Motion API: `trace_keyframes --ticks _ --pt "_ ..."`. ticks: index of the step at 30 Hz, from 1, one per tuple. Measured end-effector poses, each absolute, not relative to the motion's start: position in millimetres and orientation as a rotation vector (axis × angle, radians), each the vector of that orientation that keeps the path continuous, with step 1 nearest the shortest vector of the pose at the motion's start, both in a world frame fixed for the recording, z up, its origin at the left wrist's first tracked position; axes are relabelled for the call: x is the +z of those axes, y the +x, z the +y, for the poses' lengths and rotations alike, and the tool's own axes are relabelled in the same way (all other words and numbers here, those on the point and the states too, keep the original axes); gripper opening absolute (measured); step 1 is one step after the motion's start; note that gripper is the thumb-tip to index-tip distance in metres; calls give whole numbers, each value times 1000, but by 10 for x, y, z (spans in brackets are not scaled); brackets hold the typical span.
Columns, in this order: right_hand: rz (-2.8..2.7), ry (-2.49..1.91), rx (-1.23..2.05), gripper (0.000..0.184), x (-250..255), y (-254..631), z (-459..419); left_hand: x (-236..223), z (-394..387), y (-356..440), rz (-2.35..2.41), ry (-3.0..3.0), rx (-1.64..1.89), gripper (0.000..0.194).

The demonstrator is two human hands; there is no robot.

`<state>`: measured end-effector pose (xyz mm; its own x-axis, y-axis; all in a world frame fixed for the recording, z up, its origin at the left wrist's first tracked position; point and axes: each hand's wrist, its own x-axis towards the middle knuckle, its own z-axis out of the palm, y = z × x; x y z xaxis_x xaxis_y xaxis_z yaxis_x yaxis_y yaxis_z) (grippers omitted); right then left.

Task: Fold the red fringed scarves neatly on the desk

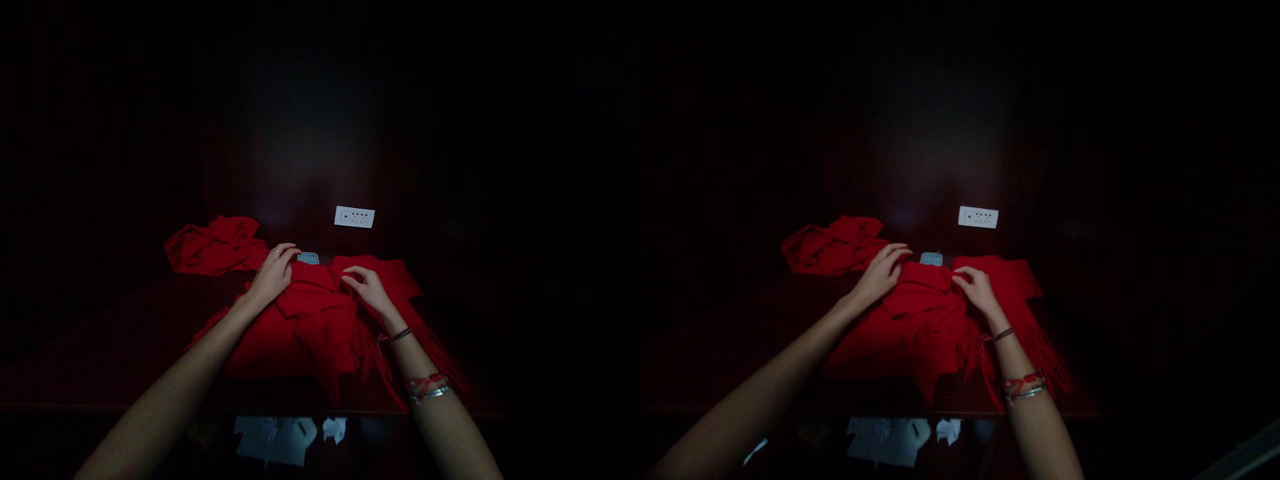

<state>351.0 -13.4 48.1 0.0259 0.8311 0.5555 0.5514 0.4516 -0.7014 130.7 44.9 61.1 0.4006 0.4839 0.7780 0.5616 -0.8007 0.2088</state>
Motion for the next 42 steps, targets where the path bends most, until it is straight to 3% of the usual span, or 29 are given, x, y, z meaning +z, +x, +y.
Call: trace_keyframes --ticks 3,7,9,11,18,26,31,34,38,42 --pt "-1656 -1079 411 21 528 3394 -197 635 271 1444 -766 -2739 -1482 33" --pt "-1618 -1005 443 20 585 3328 -262 560 227 1555 -833 -3040 -1350 42" --pt "-1567 -1008 411 20 591 3361 -256 539 267 1548 -858 -3059 -1299 32" --pt "-1556 -1066 357 21 579 3423 -230 554 310 1513 -858 -2961 -1378 23" --pt "-1799 -1417 127 14 496 3530 -145 660 407 1419 -948 -2738 -1827 20" --pt "-1368 -1543 101 24 449 3604 18 677 488 1417 -1025 -2755 -2062 18" --pt "-1350 -1381 242 32 869 3600 130 719 707 1221 -1036 -2681 -2273 21" --pt "-1540 -1407 -55 34 1333 3556 76 720 854 1069 -1083 -2553 -2297 22" --pt "-2065 -1423 -398 30 1821 3512 -49 818 1041 884 -1124 -2427 -2032 25" --pt "-2201 -1542 -495 29 1920 3625 -54 1071 1185 674 -1138 -2388 -1800 25"
